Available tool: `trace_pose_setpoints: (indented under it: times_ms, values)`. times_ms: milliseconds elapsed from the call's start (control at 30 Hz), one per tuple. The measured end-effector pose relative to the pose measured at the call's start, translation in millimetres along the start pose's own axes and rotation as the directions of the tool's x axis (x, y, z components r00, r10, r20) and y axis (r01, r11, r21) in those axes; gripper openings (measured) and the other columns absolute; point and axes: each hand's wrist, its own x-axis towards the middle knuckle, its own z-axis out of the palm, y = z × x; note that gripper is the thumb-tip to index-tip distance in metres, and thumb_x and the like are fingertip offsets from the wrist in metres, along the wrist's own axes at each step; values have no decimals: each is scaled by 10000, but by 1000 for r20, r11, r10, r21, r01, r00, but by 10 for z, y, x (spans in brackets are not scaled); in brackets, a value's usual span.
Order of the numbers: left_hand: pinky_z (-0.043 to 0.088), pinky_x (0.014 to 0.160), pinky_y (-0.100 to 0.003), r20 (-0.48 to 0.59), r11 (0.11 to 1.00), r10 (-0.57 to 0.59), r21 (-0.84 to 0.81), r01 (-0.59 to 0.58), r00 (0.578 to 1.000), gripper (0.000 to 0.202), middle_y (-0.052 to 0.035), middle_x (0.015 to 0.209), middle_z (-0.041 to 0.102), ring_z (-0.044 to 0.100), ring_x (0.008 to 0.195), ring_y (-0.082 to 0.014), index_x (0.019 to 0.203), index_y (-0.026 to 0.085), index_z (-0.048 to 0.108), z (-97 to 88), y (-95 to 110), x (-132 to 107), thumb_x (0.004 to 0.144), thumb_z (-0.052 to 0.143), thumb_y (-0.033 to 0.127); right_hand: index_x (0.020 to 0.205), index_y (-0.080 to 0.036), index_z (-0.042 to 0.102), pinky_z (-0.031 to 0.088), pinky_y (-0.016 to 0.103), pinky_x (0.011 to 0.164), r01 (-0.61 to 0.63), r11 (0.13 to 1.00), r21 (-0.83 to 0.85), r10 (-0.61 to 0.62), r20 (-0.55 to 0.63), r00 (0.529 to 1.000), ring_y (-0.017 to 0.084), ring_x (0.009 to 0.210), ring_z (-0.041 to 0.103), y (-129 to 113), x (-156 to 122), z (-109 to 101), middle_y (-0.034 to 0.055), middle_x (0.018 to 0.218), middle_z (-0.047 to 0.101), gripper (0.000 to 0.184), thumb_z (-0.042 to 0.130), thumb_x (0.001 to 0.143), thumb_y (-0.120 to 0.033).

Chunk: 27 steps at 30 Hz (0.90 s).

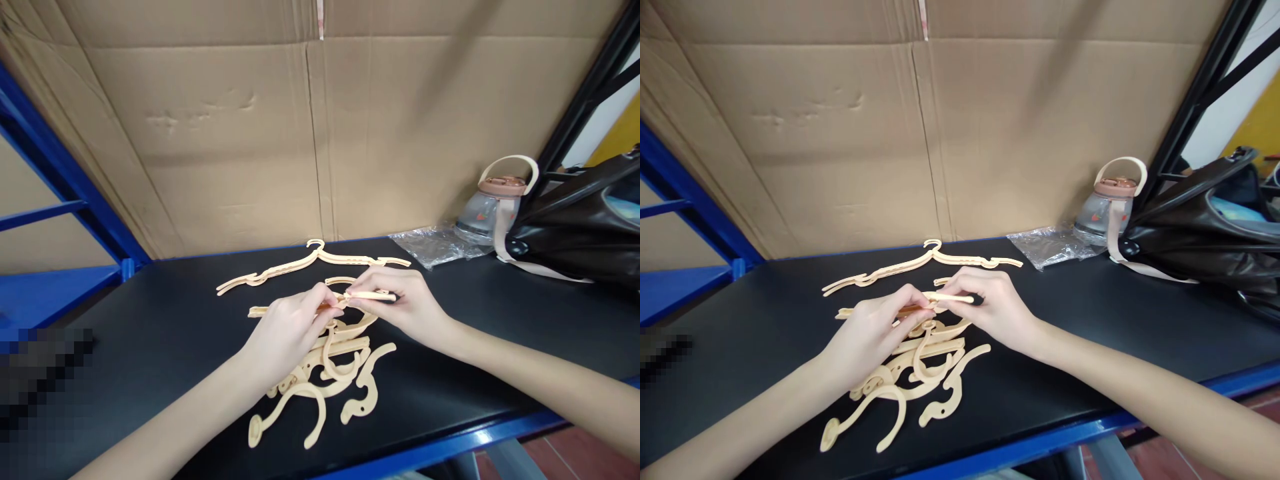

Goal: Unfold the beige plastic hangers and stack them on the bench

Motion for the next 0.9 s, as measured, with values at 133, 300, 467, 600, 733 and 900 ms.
trace_pose_setpoints:
  times_ms: [133, 300, 467, 600, 733, 900]
  values:
    - [431, 607, -217, -12, 1000, -5, 9, 6, 1000, 77, 40, 854, 668, 633, 722, -131, 844, 207, 473, 35, -10, -3, 906, 514, 184, 929, -182, 677, 511, 268, 688, 113, 989, -97, -114, -9, 993, 152, 783, 638, 8, -32, 20, 59, 875, 676, 94, 614, 862, -204]
    - [443, 606, -231, -8, 1000, 3, 24, -3, 1000, 61, 29, 814, 651, 629, 713, -142, 859, 204, 481, 63, -19, 8, 920, 483, 199, 910, -169, 676, 501, 246, 642, 171, 958, -232, -178, -9, 984, 142, 760, 628, 48, -87, 65, 57, 846, 666, 133, 544, 903, -187]
    - [457, 629, -247, 4, 996, 55, 71, -55, 998, 62, 12, 832, 641, 625, 736, -152, 885, 197, 492, 80, -37, 5, 925, 453, 169, 935, -158, 671, 480, 230, 634, 197, 936, -293, -193, 41, 980, 126, 723, 613, 70, -120, 76, 51, 837, 657, 164, 508, 922, -182]
    - [465, 635, -253, 52, 992, 70, 103, -75, 996, 96, -1, 859, 648, 626, 758, -161, 860, 193, 487, 115, -57, 1, 907, 452, 117, 906, -164, 672, 462, 208, 621, 147, 952, -269, -111, 143, 983, 115, 704, 602, 110, -124, 67, 43, 826, 639, 199, 481, 937, -206]
    - [477, 642, -265, 78, 989, 51, 131, -61, 996, 116, -8, 849, 652, 629, 755, -169, 871, 191, 500, 149, -67, -2, 927, 415, 137, 913, -175, 677, 450, 207, 615, 87, 971, -222, -39, 213, 976, 113, 683, 585, 135, -99, 34, 33, 799, 622, 193, 490, 932, -220]
    - [492, 670, -280, 83, 983, 82, 157, -95, 993, 146, -28, 881, 655, 630, 774, -175, 956, 185, 531, 161, -70, -3, 957, 386, 207, 892, -160, 700, 400, 186, 495, 17, 990, -139, 15, 232, 973, 85, 544, 541, 116, -44, -7, 21, 717, 614, 234, 500, 933, -275]
